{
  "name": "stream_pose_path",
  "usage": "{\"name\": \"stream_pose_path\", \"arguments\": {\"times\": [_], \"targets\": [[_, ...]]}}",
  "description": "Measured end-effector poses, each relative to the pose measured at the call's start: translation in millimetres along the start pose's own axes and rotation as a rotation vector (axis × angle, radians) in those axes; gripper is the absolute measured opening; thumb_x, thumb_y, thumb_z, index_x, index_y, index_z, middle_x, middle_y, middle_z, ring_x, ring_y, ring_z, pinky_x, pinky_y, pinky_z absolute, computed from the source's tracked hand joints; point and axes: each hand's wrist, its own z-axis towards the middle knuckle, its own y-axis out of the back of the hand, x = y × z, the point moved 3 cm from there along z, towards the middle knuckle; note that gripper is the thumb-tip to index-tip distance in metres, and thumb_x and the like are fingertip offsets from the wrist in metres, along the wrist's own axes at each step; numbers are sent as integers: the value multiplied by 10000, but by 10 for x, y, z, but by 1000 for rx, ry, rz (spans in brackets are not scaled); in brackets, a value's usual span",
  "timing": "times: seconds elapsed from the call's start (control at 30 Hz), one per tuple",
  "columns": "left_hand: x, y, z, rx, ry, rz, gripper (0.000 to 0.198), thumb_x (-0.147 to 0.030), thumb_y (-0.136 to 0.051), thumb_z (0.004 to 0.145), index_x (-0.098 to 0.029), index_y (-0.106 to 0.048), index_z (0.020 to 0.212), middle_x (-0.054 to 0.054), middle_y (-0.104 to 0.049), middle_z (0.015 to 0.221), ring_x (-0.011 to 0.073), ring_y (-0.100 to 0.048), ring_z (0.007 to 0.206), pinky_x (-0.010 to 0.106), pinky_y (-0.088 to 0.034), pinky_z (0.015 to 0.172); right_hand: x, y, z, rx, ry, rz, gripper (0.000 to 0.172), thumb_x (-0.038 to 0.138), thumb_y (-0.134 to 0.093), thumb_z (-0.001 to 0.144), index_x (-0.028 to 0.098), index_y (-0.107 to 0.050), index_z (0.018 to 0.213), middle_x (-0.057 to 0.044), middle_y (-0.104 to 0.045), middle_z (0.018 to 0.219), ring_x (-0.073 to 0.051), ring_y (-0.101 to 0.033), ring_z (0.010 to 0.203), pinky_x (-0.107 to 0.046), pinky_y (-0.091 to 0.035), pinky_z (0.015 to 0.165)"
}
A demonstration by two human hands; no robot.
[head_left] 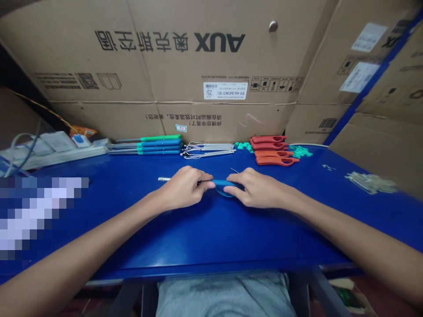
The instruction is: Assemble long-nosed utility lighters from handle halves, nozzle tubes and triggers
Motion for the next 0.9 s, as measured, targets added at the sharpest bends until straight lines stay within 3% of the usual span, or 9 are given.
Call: {"name": "stream_pose_path", "arguments": {"times": [0.1,0.2,0.3,0.4,0.47,0.57,0.63,0.77,0.9], "targets": [[-32,31,5,116,0,-39,327,-224,-462,905,-162,-514,588,-33,-472,496,95,-399,479,239,-250,488,44,-34,-22,-6,41,-95,328,381,-403,975,158,-635,917,-101,-680,818,-211,-616,763,-275,-324,607],[-18,44,15,149,-15,-30,309,-242,-452,920,-162,-552,639,-32,-507,525,97,-414,489,240,-260,496,22,4,-14,-32,67,-58,297,355,-434,966,153,-642,901,-88,-678,796,-183,-609,717,-268,-332,602],[26,79,33,9,-89,129,253,-258,-455,933,-167,-633,777,6,-606,636,140,-527,578,255,-338,565,-79,91,5,25,84,215,242,360,-526,925,159,-644,991,-39,-670,789,-143,-596,668,-243,-377,600],[32,132,32,-184,-209,329,244,-229,-427,952,-147,-656,926,63,-674,778,195,-606,725,304,-401,682,-170,107,3,216,75,574,395,381,-530,918,194,-510,1266,-2,-648,836,-111,-592,591,-224,-413,546],[7,150,17,-250,-248,441,260,-171,-395,958,-131,-640,1034,92,-700,891,218,-622,822,340,-415,751,-197,70,8,229,53,662,453,373,-492,934,207,-427,1350,5,-638,843,-107,-572,567,-229,-421,534],[-73,129,-13,-255,-286,575,293,-197,-421,962,-108,-572,1197,129,-680,1061,256,-600,975,383,-413,831,-178,-4,40,-28,107,596,377,364,-522,919,190,-519,1253,-35,-647,1019,-149,-601,803,-264,-451,701],[-130,86,-28,-253,-303,618,394,-409,-484,952,-103,-570,1186,133,-668,1036,272,-591,956,404,-413,850,-136,-79,52,-121,156,532,308,379,-519,923,194,-554,1167,-35,-635,1081,-172,-582,905,-279,-429,770],[-202,-32,-28,-305,-350,790,242,-290,-435,984,-122,-608,970,46,-625,765,205,-589,765,407,-367,932,-87,-190,52,-65,121,421,201,393,-468,953,203,-519,994,21,-592,820,-128,-512,657,-259,-353,635],[-228,-88,-10,-330,-358,835,195,-179,-426,961,-129,-590,869,23,-586,709,196,-581,699,394,-365,918,-77,-196,47,-45,81,387,141,354,-465,953,217,-450,923,42,-543,751,-121,-474,605,-255,-306,606]]}}
